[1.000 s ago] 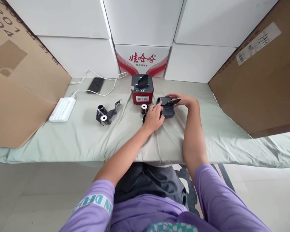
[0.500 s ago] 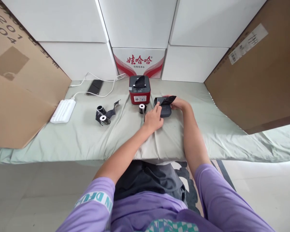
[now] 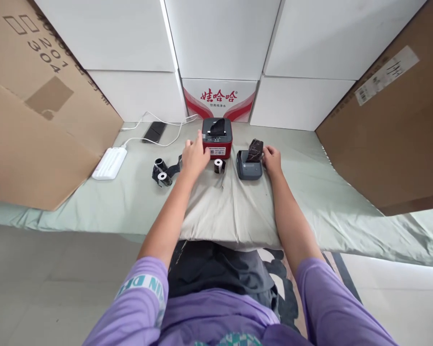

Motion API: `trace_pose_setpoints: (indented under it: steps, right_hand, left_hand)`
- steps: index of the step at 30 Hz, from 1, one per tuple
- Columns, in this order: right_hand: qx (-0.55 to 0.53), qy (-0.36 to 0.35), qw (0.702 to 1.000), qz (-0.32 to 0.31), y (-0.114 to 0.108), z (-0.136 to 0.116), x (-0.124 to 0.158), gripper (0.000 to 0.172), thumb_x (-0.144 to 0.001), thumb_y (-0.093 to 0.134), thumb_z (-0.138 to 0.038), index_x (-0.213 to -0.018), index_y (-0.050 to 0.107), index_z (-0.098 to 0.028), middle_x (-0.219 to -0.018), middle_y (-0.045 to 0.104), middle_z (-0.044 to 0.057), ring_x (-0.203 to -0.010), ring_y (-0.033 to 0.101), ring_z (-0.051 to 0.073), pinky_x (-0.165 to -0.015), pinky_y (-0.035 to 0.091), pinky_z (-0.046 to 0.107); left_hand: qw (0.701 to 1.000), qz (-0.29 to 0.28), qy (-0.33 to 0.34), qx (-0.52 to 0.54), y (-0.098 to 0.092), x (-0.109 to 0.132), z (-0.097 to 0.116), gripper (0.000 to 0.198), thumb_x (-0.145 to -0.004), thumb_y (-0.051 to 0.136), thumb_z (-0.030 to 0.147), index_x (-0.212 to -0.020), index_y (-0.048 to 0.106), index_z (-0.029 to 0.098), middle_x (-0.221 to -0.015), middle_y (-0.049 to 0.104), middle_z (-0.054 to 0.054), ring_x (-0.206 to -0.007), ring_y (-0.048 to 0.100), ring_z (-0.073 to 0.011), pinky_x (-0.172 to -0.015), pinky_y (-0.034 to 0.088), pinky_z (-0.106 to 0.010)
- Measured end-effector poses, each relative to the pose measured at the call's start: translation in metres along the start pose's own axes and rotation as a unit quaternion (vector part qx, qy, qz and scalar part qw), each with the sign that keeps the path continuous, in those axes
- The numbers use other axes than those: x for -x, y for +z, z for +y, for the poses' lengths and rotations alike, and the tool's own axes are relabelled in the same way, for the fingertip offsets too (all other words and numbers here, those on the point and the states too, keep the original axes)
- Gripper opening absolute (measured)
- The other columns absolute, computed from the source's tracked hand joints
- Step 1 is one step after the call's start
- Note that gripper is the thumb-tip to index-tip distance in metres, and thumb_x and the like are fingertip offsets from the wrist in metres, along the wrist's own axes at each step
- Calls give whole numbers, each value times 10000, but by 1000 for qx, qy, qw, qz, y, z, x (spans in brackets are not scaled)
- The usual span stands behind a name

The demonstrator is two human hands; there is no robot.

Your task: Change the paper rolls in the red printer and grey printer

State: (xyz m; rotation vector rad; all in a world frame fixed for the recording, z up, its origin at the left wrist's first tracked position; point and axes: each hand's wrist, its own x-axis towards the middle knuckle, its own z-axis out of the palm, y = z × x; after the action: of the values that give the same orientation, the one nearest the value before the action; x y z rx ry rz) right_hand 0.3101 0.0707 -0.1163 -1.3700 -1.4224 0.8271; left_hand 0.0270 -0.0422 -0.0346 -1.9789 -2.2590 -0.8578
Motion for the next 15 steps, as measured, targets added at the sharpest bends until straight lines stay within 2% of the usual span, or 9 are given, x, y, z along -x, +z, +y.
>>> trace_pose_setpoints:
  steps: [3,6,9,12,15]
  right_hand:
    - [0,1,1000,-8,0,-2,2,398,-817,547,-585,-886,611,-199,-677,516,-10,-542,415,124,-532,385,275]
    - [8,-1,1000,-8,1,-5,4,379,-799,555,-566,-864,615,-198,-685,525,-8,-557,418,123,-541,376,268]
    - [27,-13,1000,0,2,-7,4,348,-795,540,-538,-824,606,-197,-704,545,3,-635,467,139,-598,404,264]
    - [37,-14,999,2,2,-7,4,316,-784,530,-502,-821,600,-196,-739,570,13,-699,495,149,-649,424,262]
    - [40,-10,999,-11,2,-5,4,321,-785,505,-497,-853,593,-196,-781,584,21,-703,485,147,-656,421,263]
  left_hand:
    - [997,-42,11,-62,-6,-15,-10,734,-929,459,244,-1630,259,165,-1287,676,-186,-1260,573,-308,-1059,471,-415]
    - [991,-60,22,-119,-14,-23,0,754,-922,476,244,-1632,239,147,-1256,659,-208,-1233,596,-313,-1085,441,-418]
    - [985,-86,29,-149,-22,-38,14,799,-905,533,285,-1615,234,76,-1278,629,-242,-1239,592,-338,-1113,414,-447]
    - [981,-118,20,-155,-27,-64,21,788,-899,553,309,-1577,282,14,-1287,617,-268,-1252,584,-360,-1102,432,-464]
    - [977,-145,6,-157,-28,-84,23,687,-899,550,289,-1510,408,9,-1292,623,-268,-1256,586,-369,-1070,471,-460]
